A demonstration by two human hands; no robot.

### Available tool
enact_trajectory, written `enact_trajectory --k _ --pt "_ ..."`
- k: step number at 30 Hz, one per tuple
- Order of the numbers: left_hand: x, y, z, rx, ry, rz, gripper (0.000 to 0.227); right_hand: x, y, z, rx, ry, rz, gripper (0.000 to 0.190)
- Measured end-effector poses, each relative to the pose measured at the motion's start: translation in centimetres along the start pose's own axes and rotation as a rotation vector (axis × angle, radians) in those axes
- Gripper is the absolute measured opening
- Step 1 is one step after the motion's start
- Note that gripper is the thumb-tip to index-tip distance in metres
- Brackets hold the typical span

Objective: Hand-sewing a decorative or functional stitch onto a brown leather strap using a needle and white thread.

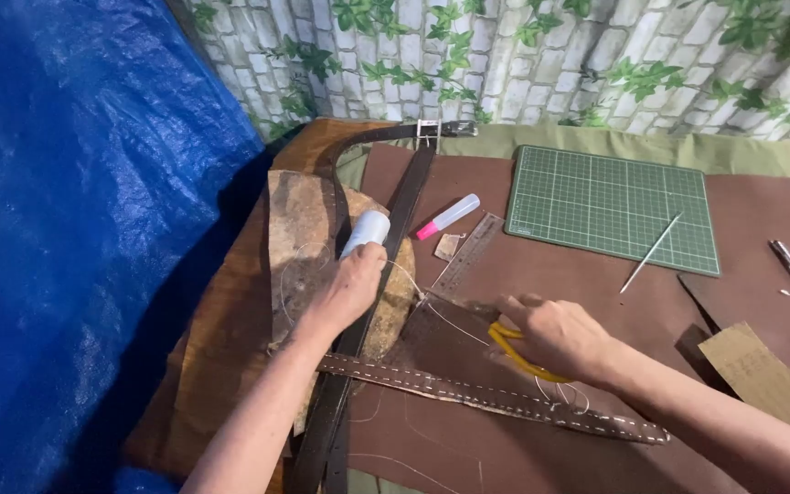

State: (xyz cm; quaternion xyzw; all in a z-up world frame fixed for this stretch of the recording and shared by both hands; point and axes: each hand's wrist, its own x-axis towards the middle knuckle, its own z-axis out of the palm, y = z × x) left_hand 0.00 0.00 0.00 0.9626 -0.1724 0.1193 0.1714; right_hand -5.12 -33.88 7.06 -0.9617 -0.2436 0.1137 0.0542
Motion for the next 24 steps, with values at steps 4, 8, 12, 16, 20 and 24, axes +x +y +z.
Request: enact_trajectory --k 4,8,12,16,20,24 --pt "-0.2 -0.3 -3.4 -0.004 0.111 -0.038 0.027 -2.7 1.8 -3.4 -0.184 0.309 0.02 0.05" --pt "-0.8 2.9 -5.4 -0.068 0.185 0.058 0.031 -6.0 12.9 -3.7 0.147 0.576 0.426 0.039" --pt "-2.5 8.9 -5.3 -0.243 0.126 0.215 0.025 -10.0 27.1 -0.2 0.33 0.606 0.861 0.054" --pt "-4.7 12.6 -1.7 -0.312 -0.147 0.248 0.024 -12.2 31.1 3.4 0.328 0.665 0.834 0.051" --pt "-6.8 14.0 1.3 -0.245 -0.325 0.237 0.051 -12.8 31.4 5.4 0.386 0.579 0.85 0.044" --pt "-8.0 15.2 3.3 -0.168 -0.269 0.289 0.062 -13.4 31.5 5.2 0.096 0.424 0.704 0.038"
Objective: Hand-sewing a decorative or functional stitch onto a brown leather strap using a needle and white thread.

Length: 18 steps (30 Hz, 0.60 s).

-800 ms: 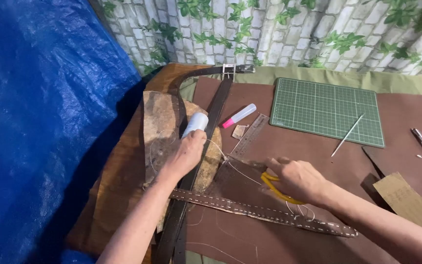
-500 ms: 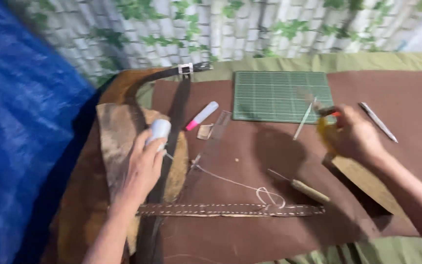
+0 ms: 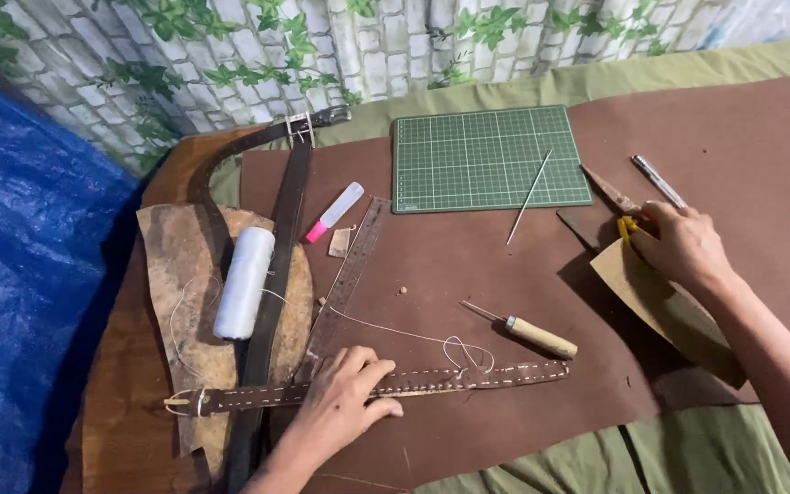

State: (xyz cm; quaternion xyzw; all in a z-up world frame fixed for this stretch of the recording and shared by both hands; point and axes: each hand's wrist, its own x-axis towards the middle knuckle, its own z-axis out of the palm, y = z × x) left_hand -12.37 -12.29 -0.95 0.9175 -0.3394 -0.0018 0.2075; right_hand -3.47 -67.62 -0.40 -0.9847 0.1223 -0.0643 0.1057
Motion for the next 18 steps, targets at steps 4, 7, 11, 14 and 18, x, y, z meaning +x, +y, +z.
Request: enact_trajectory --k 4,7,11,14,18 --pt "0.8 0.0 1.0 -0.025 0.073 0.063 0.044 -3.6 -3.8 0.4 -0.305 0.336 -0.206 0.026" --pt "1.8 0.3 1.3 0.087 0.063 0.089 0.032 -9.1 -11.2 -1.0 -0.018 0.143 -0.493 0.033" --pt "4.2 0.7 0.6 0.075 0.015 0.102 0.035 -12.5 -13.0 4.8 0.086 -0.047 -0.511 0.05" --pt "6.1 0.9 -0.1 0.07 -0.045 0.086 0.035 -12.0 -13.0 6.5 0.023 -0.065 -0.526 0.051" --pt "9.0 0.3 -1.2 0.068 -0.06 0.079 0.034 -10.2 -12.9 7.2 0.158 -0.043 -0.326 0.05"
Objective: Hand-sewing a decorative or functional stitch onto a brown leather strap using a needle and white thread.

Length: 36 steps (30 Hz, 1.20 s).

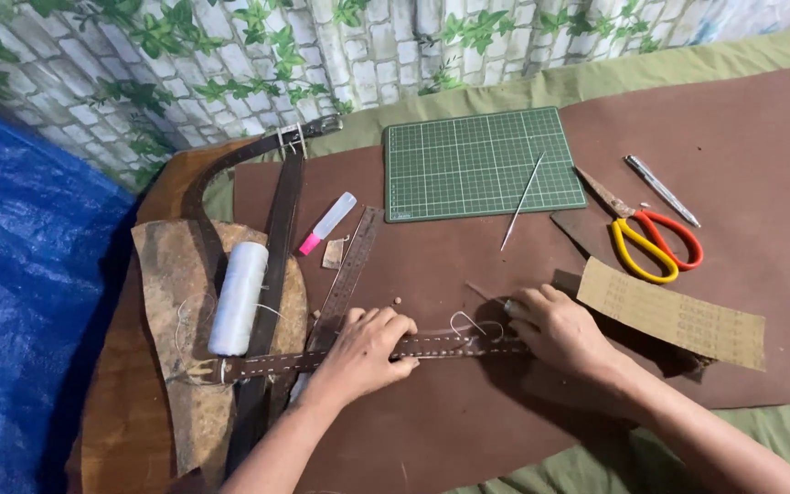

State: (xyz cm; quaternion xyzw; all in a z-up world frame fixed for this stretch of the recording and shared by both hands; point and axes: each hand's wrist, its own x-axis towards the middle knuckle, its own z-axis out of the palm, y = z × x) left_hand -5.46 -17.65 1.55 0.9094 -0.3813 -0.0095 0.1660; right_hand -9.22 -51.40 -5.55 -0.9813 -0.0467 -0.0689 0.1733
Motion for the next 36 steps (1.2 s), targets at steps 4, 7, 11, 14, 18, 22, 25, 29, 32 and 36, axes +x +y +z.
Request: enact_trajectory --k 4,7,11,14,18,22,25,29,32,36 --pt "1.7 0.5 -2.1 -0.006 -0.127 -0.07 0.036 1.0 0.4 -1.1 0.207 0.035 0.06 0.047" --pt "2.5 0.2 -2.7 -0.149 -0.21 -0.132 0.038 0.5 0.1 -1.6 0.305 -0.058 0.228 0.051" --pt "2.9 -2.6 0.5 -0.054 0.074 -0.033 0.029 -0.3 -0.8 -3.9 0.342 -0.069 0.201 0.026" --pt "2.5 -3.0 1.6 -0.06 0.118 0.068 0.021 -0.7 -1.0 -5.2 0.376 -0.103 0.263 0.032" --pt "1.8 -2.2 2.3 0.069 0.205 0.16 0.009 -0.2 -1.4 -5.6 0.402 -0.174 0.296 0.034" --pt "2.9 -2.2 3.2 0.19 0.268 0.19 0.017 1.0 -2.6 -5.9 0.457 -0.117 0.284 0.04" --pt "3.9 -2.4 2.1 0.183 0.138 0.154 0.02 2.3 -3.6 -6.6 0.516 -0.144 0.278 0.027" --pt "4.3 -2.9 -0.8 -0.175 0.072 -0.065 0.006 3.9 -4.9 -6.5 0.594 -0.172 0.218 0.028" --pt "3.4 -3.8 -1.2 -0.109 0.089 0.012 0.013 4.5 -5.8 -6.3 0.537 -0.216 0.242 0.016" --pt "1.7 -5.1 1.2 0.115 0.011 0.058 0.013 4.5 -6.1 -5.7 0.533 -0.23 0.301 0.022"
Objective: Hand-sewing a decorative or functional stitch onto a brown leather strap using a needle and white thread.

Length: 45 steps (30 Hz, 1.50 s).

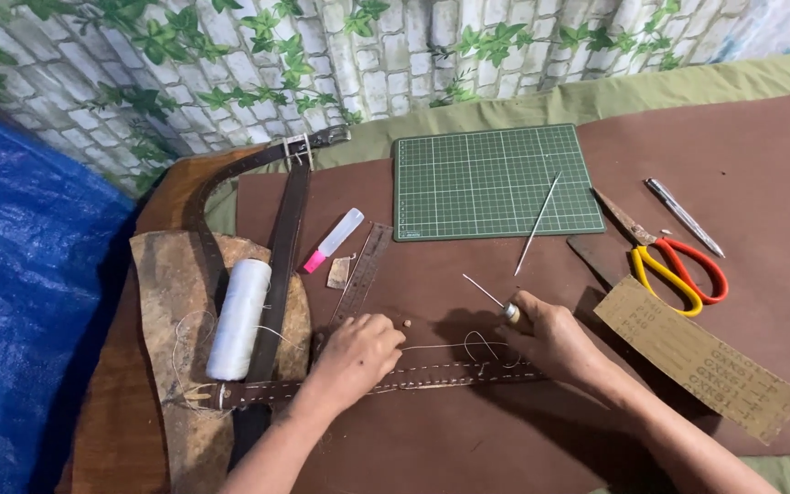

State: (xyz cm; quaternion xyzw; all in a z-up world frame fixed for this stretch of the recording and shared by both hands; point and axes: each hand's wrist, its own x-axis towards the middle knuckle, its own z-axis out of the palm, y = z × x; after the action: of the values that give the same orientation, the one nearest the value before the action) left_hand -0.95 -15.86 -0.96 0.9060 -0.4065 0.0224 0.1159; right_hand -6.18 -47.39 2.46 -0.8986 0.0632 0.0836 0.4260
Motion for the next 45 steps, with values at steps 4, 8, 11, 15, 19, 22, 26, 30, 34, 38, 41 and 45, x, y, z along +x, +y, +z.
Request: enact_trajectory --k 4,8,11,15,19,22,26,30,34,38,41,45 --pt "-0.7 0.4 1.4 0.107 0.161 0.098 0.021 0.4 1.1 0.8 -0.079 -0.011 -0.038 0.027" --pt "0.0 0.3 1.9 0.164 0.29 0.163 0.026 0.5 0.9 1.7 -0.06 -0.046 -0.039 0.025" --pt "0.4 -1.0 3.6 0.219 0.308 0.168 0.016 1.3 2.5 3.0 -0.021 -0.02 -0.063 0.019" --pt "1.6 0.8 -2.1 -0.19 0.118 -0.018 0.005 1.2 1.1 3.0 0.085 0.008 -0.075 0.02" --pt "4.5 2.9 -4.8 -0.553 0.045 -0.187 0.008 -0.4 -6.5 0.6 0.157 -0.047 -0.131 0.024" --pt "8.3 2.7 -2.8 -0.632 0.065 -0.187 0.013 1.3 -7.0 -0.1 0.469 -0.226 -0.097 0.018" --pt "12.4 2.2 -1.8 -0.77 0.292 -0.044 0.015 3.2 -5.3 0.0 0.776 -0.017 -0.066 0.017" --pt "12.5 -0.3 -1.8 0.092 0.552 -0.011 0.036 3.8 -1.2 -1.1 0.896 0.37 -0.054 0.023" --pt "9.5 3.8 -1.9 -0.047 0.472 -0.096 0.026 3.8 2.3 -3.7 1.009 0.533 -0.048 0.026" --pt "7.2 3.3 1.7 -0.051 0.342 -0.103 0.015 2.0 1.8 -5.5 0.898 0.574 -0.1 0.021" --pt "7.5 1.8 1.2 0.069 0.289 -0.109 0.029 2.0 2.2 -4.1 0.781 0.504 -0.112 0.019" --pt "9.3 -1.7 3.0 0.219 0.278 -0.046 0.035 2.8 2.2 -1.2 0.712 0.358 -0.057 0.017"
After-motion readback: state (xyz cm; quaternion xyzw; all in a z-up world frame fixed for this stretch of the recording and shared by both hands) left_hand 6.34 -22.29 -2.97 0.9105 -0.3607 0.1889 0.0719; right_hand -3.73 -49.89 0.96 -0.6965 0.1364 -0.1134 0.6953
